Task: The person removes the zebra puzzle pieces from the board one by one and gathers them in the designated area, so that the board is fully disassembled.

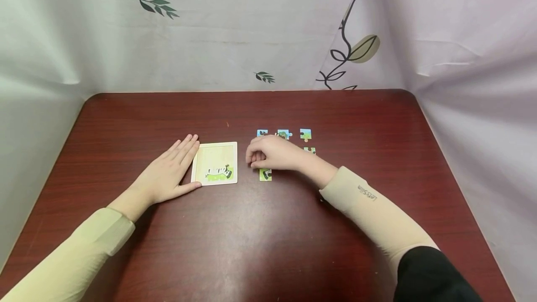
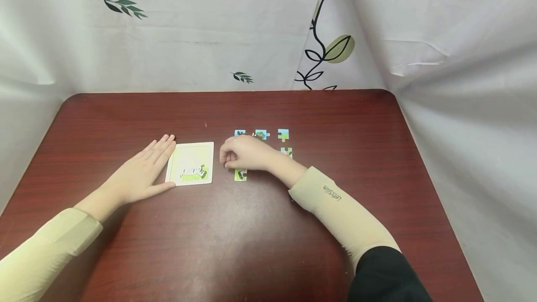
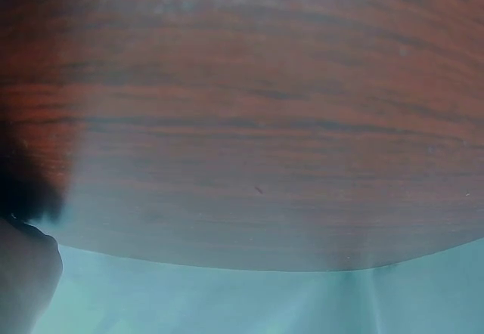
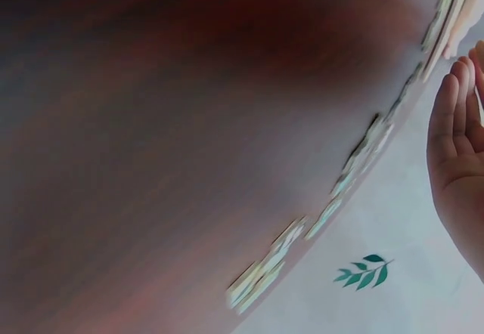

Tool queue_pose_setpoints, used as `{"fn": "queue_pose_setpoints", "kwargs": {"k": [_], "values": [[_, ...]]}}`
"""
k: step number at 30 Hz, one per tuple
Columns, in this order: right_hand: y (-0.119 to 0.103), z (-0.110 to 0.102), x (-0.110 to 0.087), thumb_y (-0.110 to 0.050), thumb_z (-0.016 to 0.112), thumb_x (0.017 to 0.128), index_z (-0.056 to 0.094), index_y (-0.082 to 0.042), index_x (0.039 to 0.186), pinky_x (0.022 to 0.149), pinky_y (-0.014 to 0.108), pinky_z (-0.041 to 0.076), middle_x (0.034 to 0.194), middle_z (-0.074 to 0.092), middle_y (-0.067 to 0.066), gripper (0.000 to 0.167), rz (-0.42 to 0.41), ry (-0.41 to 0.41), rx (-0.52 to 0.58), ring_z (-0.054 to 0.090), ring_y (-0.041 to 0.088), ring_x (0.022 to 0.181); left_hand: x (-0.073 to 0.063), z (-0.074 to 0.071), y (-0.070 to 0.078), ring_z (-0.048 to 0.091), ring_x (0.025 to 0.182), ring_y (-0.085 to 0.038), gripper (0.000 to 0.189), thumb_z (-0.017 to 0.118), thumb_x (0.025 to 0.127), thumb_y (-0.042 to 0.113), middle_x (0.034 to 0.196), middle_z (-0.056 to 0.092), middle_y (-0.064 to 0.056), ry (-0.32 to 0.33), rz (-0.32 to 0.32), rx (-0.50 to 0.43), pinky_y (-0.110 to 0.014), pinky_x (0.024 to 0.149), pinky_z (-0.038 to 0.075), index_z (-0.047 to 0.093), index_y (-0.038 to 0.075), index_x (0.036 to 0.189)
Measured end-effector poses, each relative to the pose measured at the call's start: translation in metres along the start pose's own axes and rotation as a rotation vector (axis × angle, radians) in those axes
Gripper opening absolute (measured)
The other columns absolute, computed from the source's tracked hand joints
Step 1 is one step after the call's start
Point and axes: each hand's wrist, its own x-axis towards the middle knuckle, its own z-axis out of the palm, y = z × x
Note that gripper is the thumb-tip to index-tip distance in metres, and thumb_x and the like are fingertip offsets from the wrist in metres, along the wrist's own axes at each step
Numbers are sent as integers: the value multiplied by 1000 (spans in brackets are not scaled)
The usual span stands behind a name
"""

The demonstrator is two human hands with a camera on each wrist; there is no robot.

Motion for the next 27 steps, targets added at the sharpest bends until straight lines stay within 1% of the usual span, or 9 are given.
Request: {"fn": "queue_pose_setpoints", "kwargs": {"k": [4,10,15,20,23,27], "values": [[-5,4,11,-13,77,95,77,-13,96,78,17,55,95,71,0,1,-5,-2,-5,67,7,83,0,0,0,24,163,-41,105,62,97,63,174,23,-27,10,6,-5,-33,138,-3,23,-8,165],[-13,9,25,-12,78,95,76,-11,98,79,14,53,96,71,2,4,-10,-13,18,66,8,84,0,0,1,24,163,-42,103,57,100,64,174,24,-28,25,18,-15,-38,139,5,23,-8,165],[-19,12,37,-11,74,96,77,-10,100,79,12,52,98,72,3,5,-27,-25,34,66,9,86,0,1,0,24,163,-41,104,59,99,64,174,24,-27,28,12,-19,-33,138,-1,24,-8,165],[-25,16,49,-10,76,95,76,-11,100,79,11,52,97,72,2,5,-41,-43,32,67,8,86,0,2,0,24,163,-41,106,62,97,63,174,23,-26,23,1,-16,-29,137,-6,23,-8,165],[-28,18,54,-10,77,94,76,-11,100,79,12,52,97,73,2,6,-34,-60,25,68,8,86,0,2,-1,23,164,-40,106,61,97,64,174,23,-27,23,4,-15,-29,137,-7,23,-8,165],[-32,20,60,-9,77,94,76,-11,100,80,12,52,96,73,2,7,-20,-81,26,68,8,86,-1,2,-1,24,163,-40,104,55,100,67,173,24,-28,36,15,-19,-31,138,-3,23,-8,165]]}}
